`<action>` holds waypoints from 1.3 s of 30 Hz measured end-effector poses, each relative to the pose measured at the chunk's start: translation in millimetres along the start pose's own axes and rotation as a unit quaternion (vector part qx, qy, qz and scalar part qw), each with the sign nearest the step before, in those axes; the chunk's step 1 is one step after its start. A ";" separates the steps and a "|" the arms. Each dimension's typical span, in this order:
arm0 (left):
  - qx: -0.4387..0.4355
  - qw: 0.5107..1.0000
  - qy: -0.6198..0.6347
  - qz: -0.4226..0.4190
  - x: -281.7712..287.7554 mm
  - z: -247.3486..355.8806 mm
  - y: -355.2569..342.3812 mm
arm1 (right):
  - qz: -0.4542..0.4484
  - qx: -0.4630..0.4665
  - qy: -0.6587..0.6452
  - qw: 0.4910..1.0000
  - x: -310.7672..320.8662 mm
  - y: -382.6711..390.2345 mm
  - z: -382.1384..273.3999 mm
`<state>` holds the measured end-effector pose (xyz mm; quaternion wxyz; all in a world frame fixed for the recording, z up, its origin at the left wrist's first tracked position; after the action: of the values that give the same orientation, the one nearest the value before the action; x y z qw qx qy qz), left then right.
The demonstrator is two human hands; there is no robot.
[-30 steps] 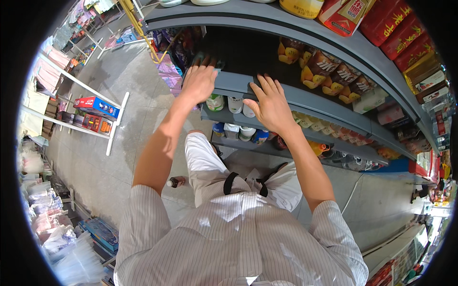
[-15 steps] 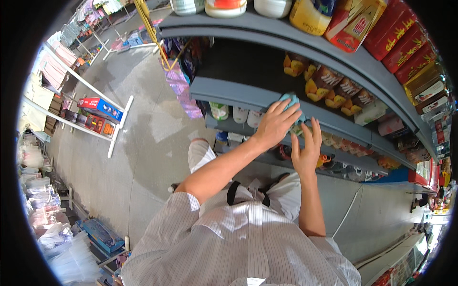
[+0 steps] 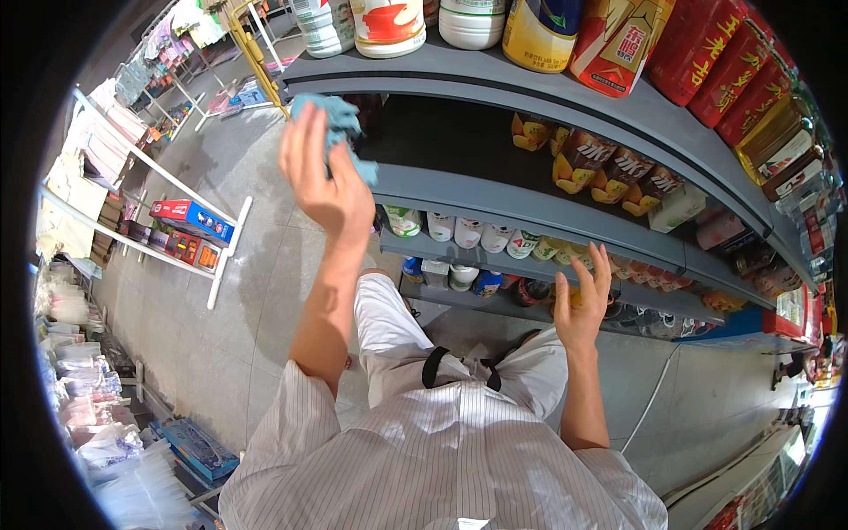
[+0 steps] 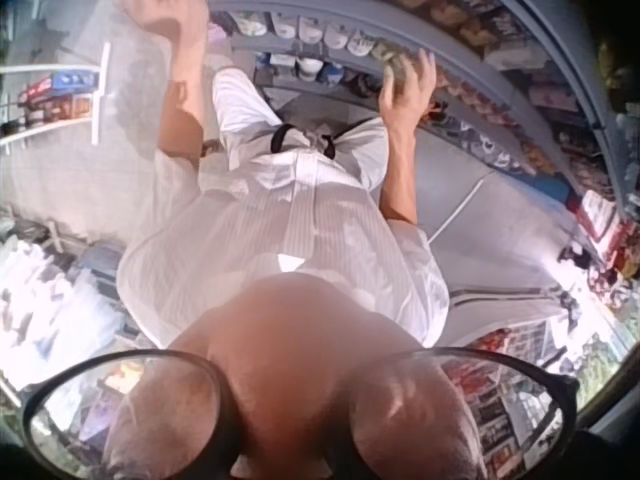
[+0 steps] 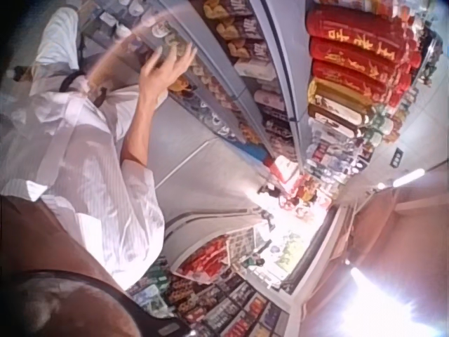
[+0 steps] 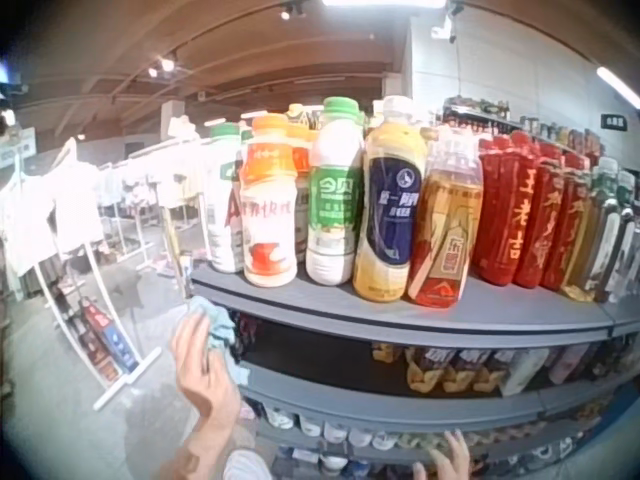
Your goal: The person wipes a plastic bottle and the surface of a store shelf using a blue cloth, then places the bottle back onto the shelf.
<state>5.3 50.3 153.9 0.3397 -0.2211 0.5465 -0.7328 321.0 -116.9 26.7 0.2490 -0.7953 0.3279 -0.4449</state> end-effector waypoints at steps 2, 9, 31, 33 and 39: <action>-0.050 0.998 0.036 0.033 -10.2 13.7 -19.8 | 0.001 0.001 -0.017 1.000 -3.2 -0.3 -5.3; -0.135 0.968 0.202 -0.057 -77.3 141.6 22.8 | -0.012 0.020 -0.010 1.000 -4.8 -7.8 -14.5; 0.737 0.617 0.272 -0.053 -3.6 -67.3 290.7 | -0.079 0.312 -0.034 0.946 -242.6 -57.7 -167.9; 0.752 0.603 0.261 -0.062 6.0 -85.3 303.2 | -0.071 0.315 -0.050 0.945 -240.5 -55.5 -163.8; 0.764 0.594 0.233 -0.100 21.8 -113.9 333.3 | 0.003 0.303 -0.008 0.953 -151.2 -51.4 -61.1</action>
<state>-3.2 51.0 -198.9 0.1705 0.2443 -0.1782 -0.9378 224.4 23.1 9.1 0.4818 -0.6855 0.1779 -0.5161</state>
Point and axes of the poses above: each hand's wrist, its own y-axis away from the middle knuckle, its own x-axis out of the back of the hand, z = x × y, the point moved 8 cm from there along -y, towards the middle knuckle, and after that the axes turned 3 degrees about z, right-handed, at the moved point
